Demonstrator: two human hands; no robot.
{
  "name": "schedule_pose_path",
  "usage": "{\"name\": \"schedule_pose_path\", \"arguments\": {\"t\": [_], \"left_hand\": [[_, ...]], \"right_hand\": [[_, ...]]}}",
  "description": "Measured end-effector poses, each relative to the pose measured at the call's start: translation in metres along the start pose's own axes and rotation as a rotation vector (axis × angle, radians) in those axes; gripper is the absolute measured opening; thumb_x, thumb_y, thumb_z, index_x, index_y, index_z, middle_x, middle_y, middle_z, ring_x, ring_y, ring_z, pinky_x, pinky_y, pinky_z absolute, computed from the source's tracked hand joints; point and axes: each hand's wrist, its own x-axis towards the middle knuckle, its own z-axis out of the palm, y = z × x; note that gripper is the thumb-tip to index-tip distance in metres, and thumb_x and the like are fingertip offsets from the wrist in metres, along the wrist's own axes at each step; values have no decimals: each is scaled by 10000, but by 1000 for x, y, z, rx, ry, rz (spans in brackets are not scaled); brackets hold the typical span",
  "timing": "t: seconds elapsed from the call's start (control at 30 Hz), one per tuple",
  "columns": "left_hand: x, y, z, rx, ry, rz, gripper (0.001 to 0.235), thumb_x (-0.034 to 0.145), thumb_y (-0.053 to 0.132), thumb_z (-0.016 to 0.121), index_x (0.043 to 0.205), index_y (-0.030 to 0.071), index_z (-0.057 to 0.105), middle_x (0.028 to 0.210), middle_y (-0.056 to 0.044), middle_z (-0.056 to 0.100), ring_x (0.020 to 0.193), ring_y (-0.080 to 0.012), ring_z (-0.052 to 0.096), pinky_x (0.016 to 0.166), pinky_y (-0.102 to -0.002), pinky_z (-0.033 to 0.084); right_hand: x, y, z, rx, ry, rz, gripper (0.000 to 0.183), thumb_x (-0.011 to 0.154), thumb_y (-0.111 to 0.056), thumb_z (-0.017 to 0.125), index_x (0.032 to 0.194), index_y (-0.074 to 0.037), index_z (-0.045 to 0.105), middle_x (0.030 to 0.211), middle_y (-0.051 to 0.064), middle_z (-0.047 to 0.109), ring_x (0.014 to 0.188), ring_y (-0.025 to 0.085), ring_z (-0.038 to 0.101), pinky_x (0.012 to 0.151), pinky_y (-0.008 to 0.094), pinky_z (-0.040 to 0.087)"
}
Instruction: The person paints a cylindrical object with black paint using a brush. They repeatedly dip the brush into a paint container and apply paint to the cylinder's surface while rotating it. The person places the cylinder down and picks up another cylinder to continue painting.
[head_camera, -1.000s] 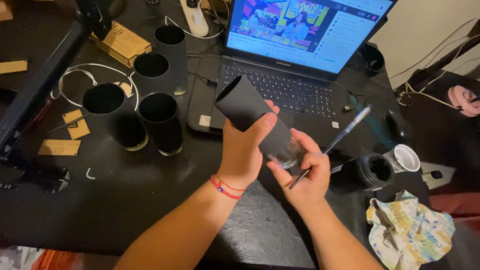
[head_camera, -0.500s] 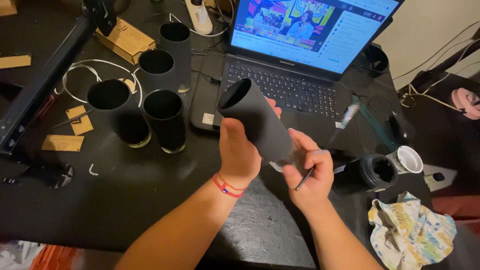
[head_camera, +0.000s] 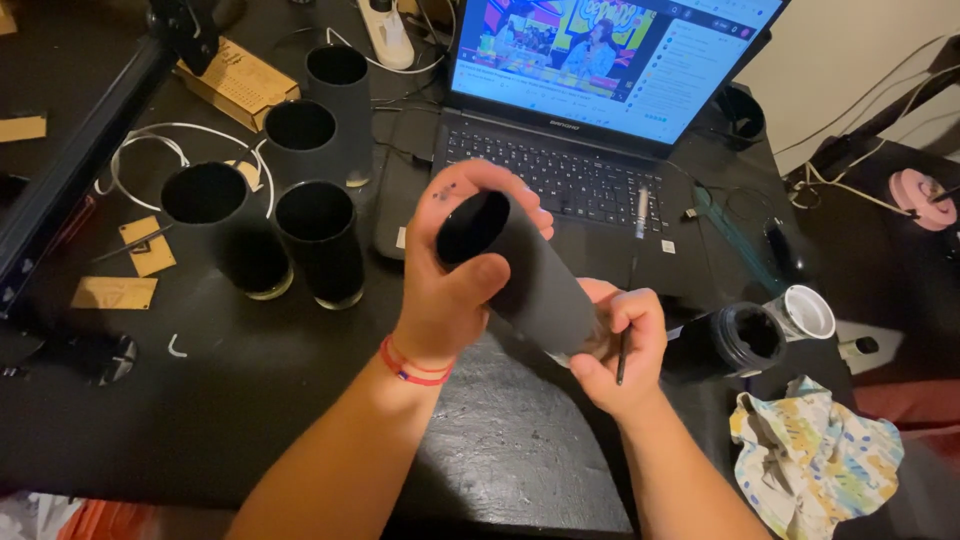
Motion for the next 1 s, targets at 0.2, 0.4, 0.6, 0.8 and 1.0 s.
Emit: {"name": "schedule_pose_path", "arguments": {"t": [0.2,0.4,0.6,0.8,1.0], "left_hand": [[-14,-15,7,-117,261,180,475,863,271,742,1129,-62,531,976,-265,663,840,-286,718,761,-413,635],[-20,-28,13,50,379,101,357,926,242,669,1166,-19,625,1109,-205,685,971,-247,703,859,-444,632],[-13,-15,2,288,369,-12,409,956,277,552,1177,-49,661,1119,-243,695,995,-260,707,827,-380,612],[-3,-8,-3,586,274,69,247,980,143,535,1067,15,727,936,-138,707,933,-194,654,900,-339,530],[-10,-9,2,541,130,317,192,981,67,548,928,-19,711,916,-127,701,951,-278,676,935,-403,541]], "right_hand": [[2,-3,16,191,169,93,540,844,-328,776,953,-164,273,1199,278,634,912,193,634,758,298,538],[13,-13,25,176,282,43,515,862,-224,763,998,-167,270,1278,256,574,1007,187,625,825,267,534],[20,-19,-4,-425,105,-166,582,747,-160,867,898,-105,308,1221,301,605,1063,313,633,895,346,489],[23,-18,-15,-345,61,-88,583,732,-170,878,886,-114,318,1227,305,622,1014,288,631,847,375,479],[16,-16,-16,-33,268,114,512,874,-445,706,922,-149,291,1040,234,674,959,242,665,758,262,505]]}}
